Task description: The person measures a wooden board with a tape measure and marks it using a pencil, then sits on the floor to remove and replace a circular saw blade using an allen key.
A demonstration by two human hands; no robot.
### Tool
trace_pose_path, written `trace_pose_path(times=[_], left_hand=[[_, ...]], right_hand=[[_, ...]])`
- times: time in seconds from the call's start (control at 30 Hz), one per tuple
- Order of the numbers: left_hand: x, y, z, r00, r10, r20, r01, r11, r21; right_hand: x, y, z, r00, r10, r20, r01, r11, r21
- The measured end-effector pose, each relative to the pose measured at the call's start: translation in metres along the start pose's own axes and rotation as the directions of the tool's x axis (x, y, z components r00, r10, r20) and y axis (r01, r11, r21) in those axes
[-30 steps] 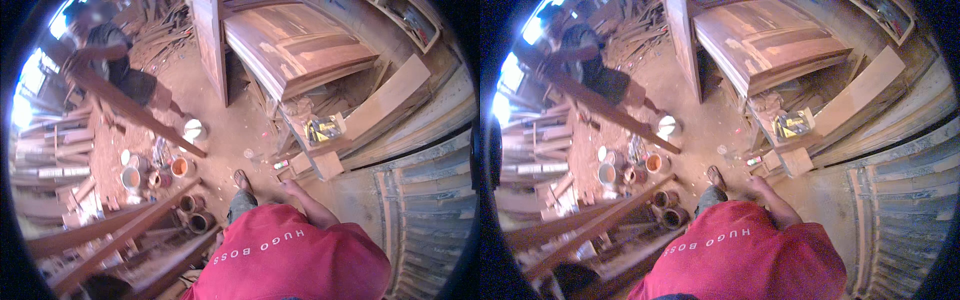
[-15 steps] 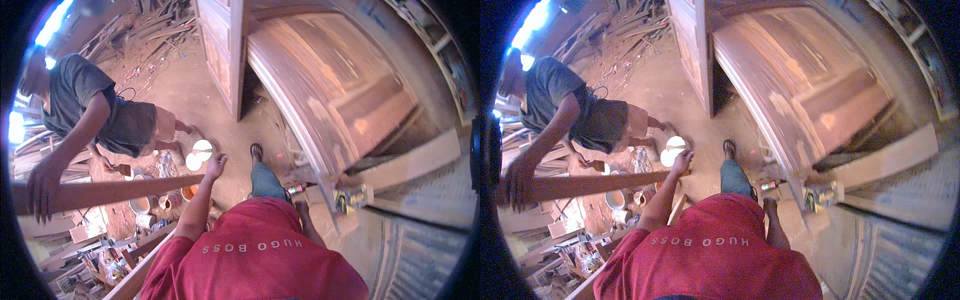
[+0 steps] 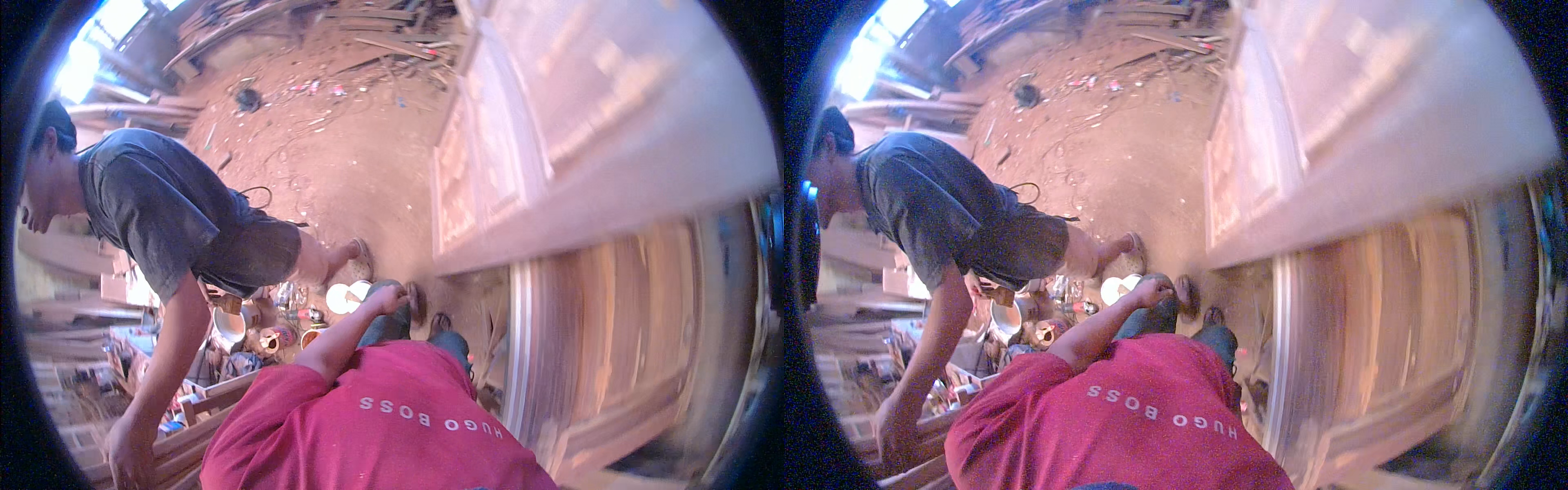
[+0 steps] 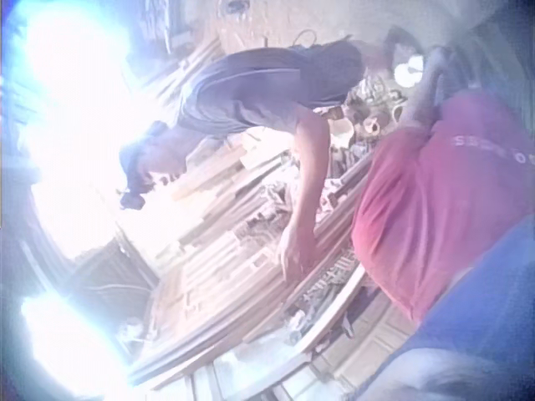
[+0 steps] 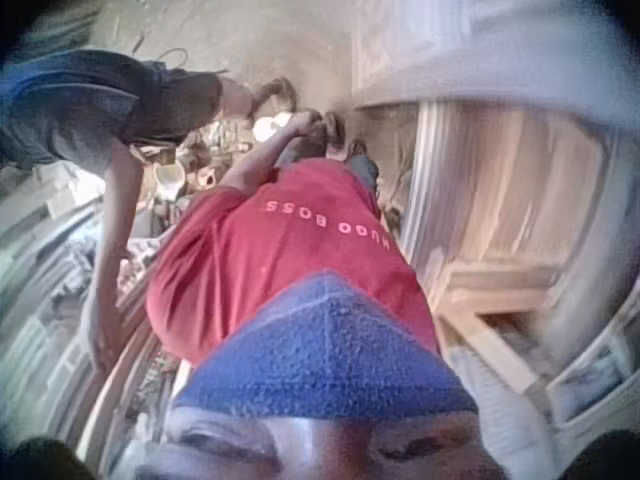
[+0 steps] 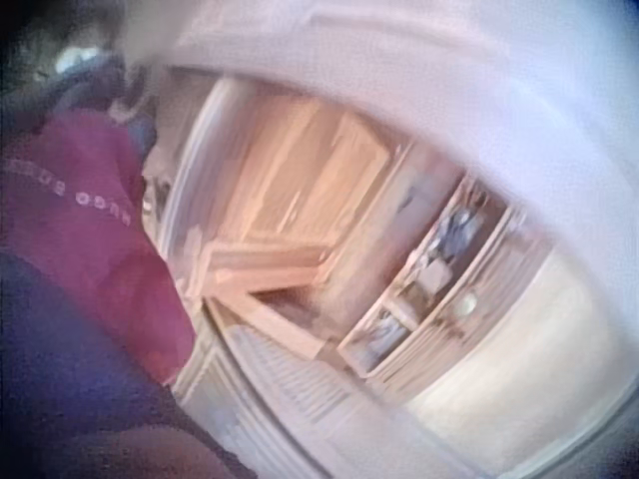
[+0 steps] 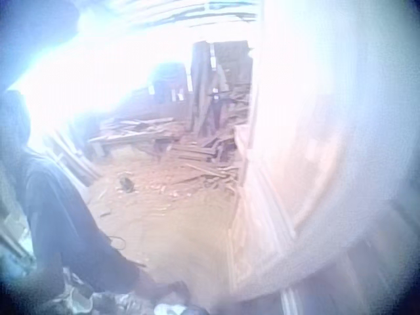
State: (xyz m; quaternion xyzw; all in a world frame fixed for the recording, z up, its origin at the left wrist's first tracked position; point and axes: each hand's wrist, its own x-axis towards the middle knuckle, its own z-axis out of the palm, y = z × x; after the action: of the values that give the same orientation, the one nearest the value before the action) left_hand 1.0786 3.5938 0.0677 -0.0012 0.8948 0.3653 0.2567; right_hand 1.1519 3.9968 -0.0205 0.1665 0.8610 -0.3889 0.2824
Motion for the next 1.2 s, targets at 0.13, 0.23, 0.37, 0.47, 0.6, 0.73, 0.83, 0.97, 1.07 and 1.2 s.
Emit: trace_pose_path(times=[0.13,0.23,0.37,0.47,0.6,0.73,0.83,0.97,1.07,1.2], left_hand=[[0.101,-0.037,-0.061,0.997,-0.080,-0.008,0.080,0.996,-0.032],[0.164,-0.064,-0.122,0.998,-0.031,0.060,0.032,0.999,-0.014],[0.229,-0.119,-0.248,0.981,-0.107,0.162,0.067,0.971,0.231],[0.254,-0.180,-0.332,0.996,-0.013,0.091,0.000,0.989,0.149],[0.284,-0.264,-0.478,0.925,-0.309,-0.220,0.287,0.950,-0.127],[0.284,-0.336,-0.576,0.756,-0.491,-0.433,0.268,0.836,-0.479],[0.268,-0.395,-0.613,0.654,-0.539,-0.531,0.289,0.826,-0.484],[0.230,-0.461,-0.614,0.521,-0.731,-0.441,0.408,0.667,-0.623],[0.193,-0.489,-0.599,0.399,-0.917,-0.009,0.706,0.314,-0.635],[0.181,-0.510,-0.622,0.266,-0.964,-0.014,0.652,0.190,-0.734]], right_hand=[[0.130,-0.143,0.011,0.988,-0.148,0.052,0.150,0.988,-0.046],[0.220,-0.252,0.042,0.974,-0.215,0.068,0.219,0.973,-0.074],[0.300,-0.376,0.084,0.974,-0.207,0.090,0.218,0.964,-0.153],[0.332,-0.453,0.098,0.982,-0.142,0.123,0.166,0.964,-0.208],[0.349,-0.551,0.106,0.991,-0.076,0.108,0.099,0.968,-0.229],[0.385,-0.636,0.123,0.996,-0.007,0.092,0.031,0.965,-0.261],[0.454,-0.689,0.152,0.986,-0.026,0.165,0.062,0.974,-0.216],[0.612,-0.764,0.200,0.951,0.054,0.303,0.079,0.909,-0.410],[0.703,-0.855,0.256,0.968,-0.228,0.109,0.252,0.831,-0.497],[0.769,-1.088,0.344,0.802,-0.392,0.450,0.597,0.500,-0.627]])
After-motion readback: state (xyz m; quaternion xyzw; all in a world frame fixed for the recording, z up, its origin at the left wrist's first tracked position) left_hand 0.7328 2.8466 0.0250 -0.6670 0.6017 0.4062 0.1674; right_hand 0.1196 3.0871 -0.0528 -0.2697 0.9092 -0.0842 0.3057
